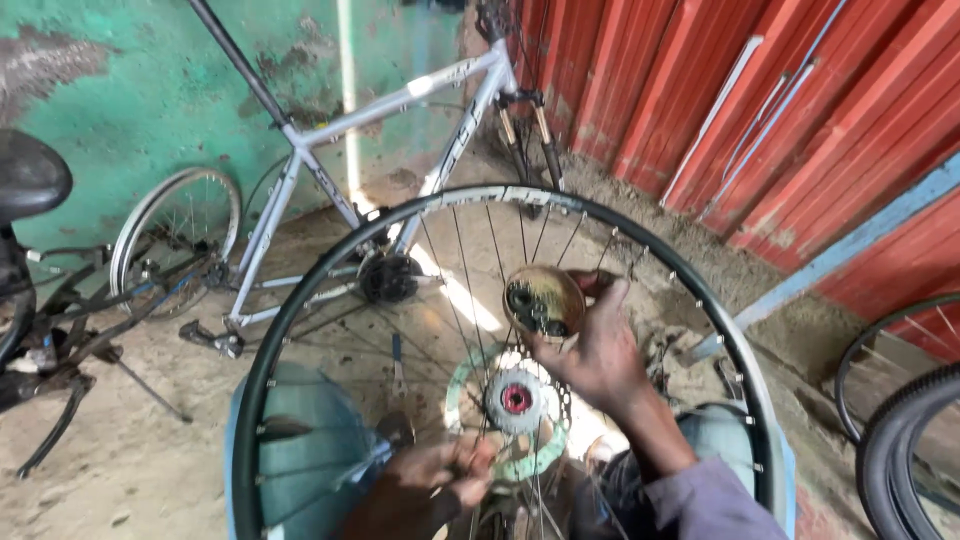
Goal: The person removes the disc brake rotor from a bicycle wheel hub, then applies grease to a bearing and installs it into the hub.
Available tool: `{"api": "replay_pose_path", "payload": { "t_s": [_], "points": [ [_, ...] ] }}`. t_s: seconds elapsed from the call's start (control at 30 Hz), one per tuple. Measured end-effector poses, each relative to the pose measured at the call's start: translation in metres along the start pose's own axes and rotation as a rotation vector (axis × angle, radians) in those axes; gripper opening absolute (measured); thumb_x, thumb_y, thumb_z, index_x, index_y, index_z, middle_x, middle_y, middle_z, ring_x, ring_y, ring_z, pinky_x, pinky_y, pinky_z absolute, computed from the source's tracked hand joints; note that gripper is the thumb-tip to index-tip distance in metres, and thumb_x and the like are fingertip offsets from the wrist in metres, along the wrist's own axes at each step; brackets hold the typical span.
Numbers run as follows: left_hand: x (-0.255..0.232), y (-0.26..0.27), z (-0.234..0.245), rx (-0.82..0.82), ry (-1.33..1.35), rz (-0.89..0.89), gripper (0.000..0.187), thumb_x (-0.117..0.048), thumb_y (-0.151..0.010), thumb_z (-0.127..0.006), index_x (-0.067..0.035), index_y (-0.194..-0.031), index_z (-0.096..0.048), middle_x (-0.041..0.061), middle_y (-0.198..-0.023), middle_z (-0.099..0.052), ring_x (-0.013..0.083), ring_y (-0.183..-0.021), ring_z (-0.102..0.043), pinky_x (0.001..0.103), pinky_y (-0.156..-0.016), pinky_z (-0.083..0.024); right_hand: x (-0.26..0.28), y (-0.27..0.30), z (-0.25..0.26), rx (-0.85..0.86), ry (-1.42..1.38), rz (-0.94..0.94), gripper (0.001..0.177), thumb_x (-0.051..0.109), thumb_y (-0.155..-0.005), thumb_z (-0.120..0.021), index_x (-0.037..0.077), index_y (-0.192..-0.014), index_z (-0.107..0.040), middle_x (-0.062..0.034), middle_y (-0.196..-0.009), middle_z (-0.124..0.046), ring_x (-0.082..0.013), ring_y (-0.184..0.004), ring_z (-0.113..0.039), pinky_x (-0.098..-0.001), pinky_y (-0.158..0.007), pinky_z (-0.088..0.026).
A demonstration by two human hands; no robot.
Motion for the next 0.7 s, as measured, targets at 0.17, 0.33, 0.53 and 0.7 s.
{"api": "replay_pose_path", "payload": {
  "t_s": [0.17,0.33,0.53,0.7],
  "points": [
    [0.029,-0.017,0.083,0.027,-0.05,-0.463,0.021,-0.023,-0.087,-0.077,-0.011,-0.104,-0.082,0.01,-0.122,-0.082,0.0234,-0.116,-0.078,0.039,-0.094,-0.061,-0.035,0.002,-0.007,0.113,0.185,-0.304,0.131,0.065,-0.09,-0.049,-0.014,-0.144,0.041,-0.0227,-0.097,-0.046,-0.0308,-0.087,-0.076,-0.0384,-0.116,-0.041],
    [-0.064,-0.01,0.083,-0.412,0.254,-0.3,0.02,-0.006,-0.086,-0.074,0.009,-0.099,-0.077,0.022,-0.085,-0.079,0.03,-0.081,-0.072,0.042,-0.08,-0.056,-0.016,-0.008,0.003,0.001,0.097,0.005,0.088,0.059,-0.094,-0.048,-0.001,-0.151,-0.017,-0.0237,-0.13,-0.066,-0.042,-0.115,-0.071,-0.0602,-0.107,-0.051],
    [-0.135,-0.099,0.068,-0.508,0.571,-0.841,0.016,-0.009,-0.094,-0.072,0.002,-0.105,-0.071,0.015,-0.089,-0.07,0.0176,-0.078,-0.067,0.025,-0.072,-0.055,0.021,-0.03,0.01,-0.093,0.014,-0.135,0.086,0.034,-0.071,-0.087,0.009,-0.13,-0.029,-0.0257,-0.131,-0.061,-0.0538,-0.12,-0.062,-0.0693,-0.099,-0.049],
    [-0.114,-0.128,0.064,-0.533,0.447,-0.767,0.011,-0.012,-0.093,-0.071,-0.006,-0.102,-0.072,0.008,-0.096,-0.076,0.0151,-0.076,-0.062,0.03,-0.069,-0.053,0.002,-0.029,-0.004,-0.087,0.149,0.088,0.095,0.058,-0.089,-0.063,-0.007,-0.144,-0.022,-0.0265,-0.113,-0.065,-0.0344,-0.073,-0.077,-0.0472,-0.081,-0.068]
  ]
}}
Point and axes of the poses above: each hand's wrist, its own y-axis away from the middle knuckle, its own z-axis out of the back of the hand, x = y × z, the point moved 5 cm from there along -y, towards the middle knuckle
